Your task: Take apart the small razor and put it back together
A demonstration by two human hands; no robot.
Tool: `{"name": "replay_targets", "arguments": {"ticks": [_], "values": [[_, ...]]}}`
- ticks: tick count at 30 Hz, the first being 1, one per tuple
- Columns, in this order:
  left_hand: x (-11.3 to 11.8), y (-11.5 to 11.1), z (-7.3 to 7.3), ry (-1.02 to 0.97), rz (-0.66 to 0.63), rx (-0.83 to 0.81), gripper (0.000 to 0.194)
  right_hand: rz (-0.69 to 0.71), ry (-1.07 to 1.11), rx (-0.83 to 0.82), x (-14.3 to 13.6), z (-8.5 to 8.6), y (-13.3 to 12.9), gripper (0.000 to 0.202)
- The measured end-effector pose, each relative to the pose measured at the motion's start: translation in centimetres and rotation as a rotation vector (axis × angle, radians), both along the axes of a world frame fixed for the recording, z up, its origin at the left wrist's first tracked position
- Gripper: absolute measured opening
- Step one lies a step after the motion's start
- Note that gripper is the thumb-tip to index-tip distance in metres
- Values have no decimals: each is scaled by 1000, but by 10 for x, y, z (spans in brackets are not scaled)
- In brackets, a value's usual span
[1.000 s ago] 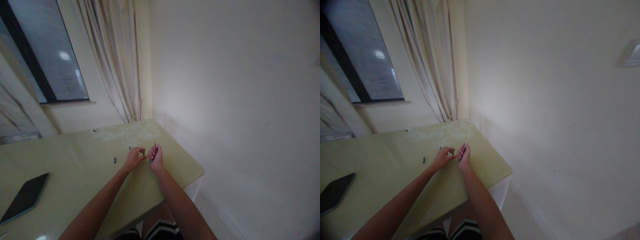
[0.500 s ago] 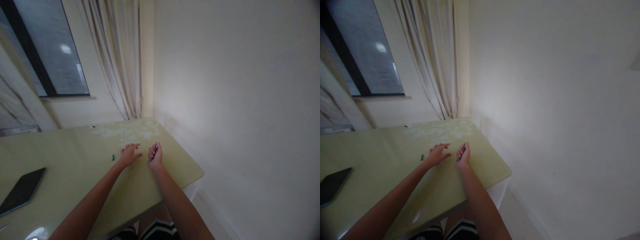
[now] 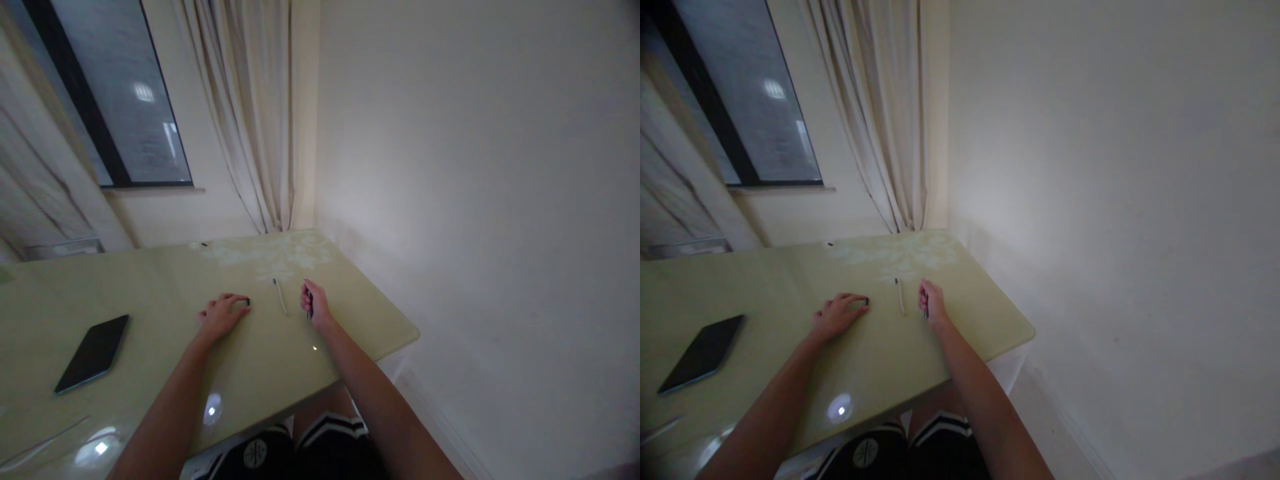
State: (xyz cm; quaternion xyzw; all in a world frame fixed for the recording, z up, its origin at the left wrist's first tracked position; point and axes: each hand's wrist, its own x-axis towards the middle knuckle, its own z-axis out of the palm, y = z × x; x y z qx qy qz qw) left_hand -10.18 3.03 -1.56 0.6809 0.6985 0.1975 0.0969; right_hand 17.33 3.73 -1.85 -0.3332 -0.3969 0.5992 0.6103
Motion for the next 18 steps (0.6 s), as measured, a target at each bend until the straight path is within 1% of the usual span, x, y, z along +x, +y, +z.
{"name": "replay_targets", "arguments": {"ticks": [3, 5, 6, 8, 10, 11, 14, 18], "values": [[4, -1, 0, -17, -8, 65, 33, 25, -63, 28, -1, -1, -3, 42], [12, -3, 1, -90, -59, 154, 30, 48, -107, 40, -2, 0, -6, 40], [18, -5, 1, -155, -118, 209, 31, 61, -132, 46, -2, 1, -7, 38], [35, -8, 2, -315, -277, 303, 34, 89, -179, 63, -3, 2, -10, 35], [52, -11, 2, -442, -427, 356, 37, 126, -198, 86, -4, 4, -12, 35], [60, -13, 2, -482, -473, 367, 38, 153, -197, 92, -4, 5, -14, 35], [74, -19, 1, -542, -521, 363, 38, 243, -165, 84, -5, 6, -17, 34], [78, -24, 0, -599, -520, 364, 36, 341, -128, 59, -6, 8, -20, 35]]}}
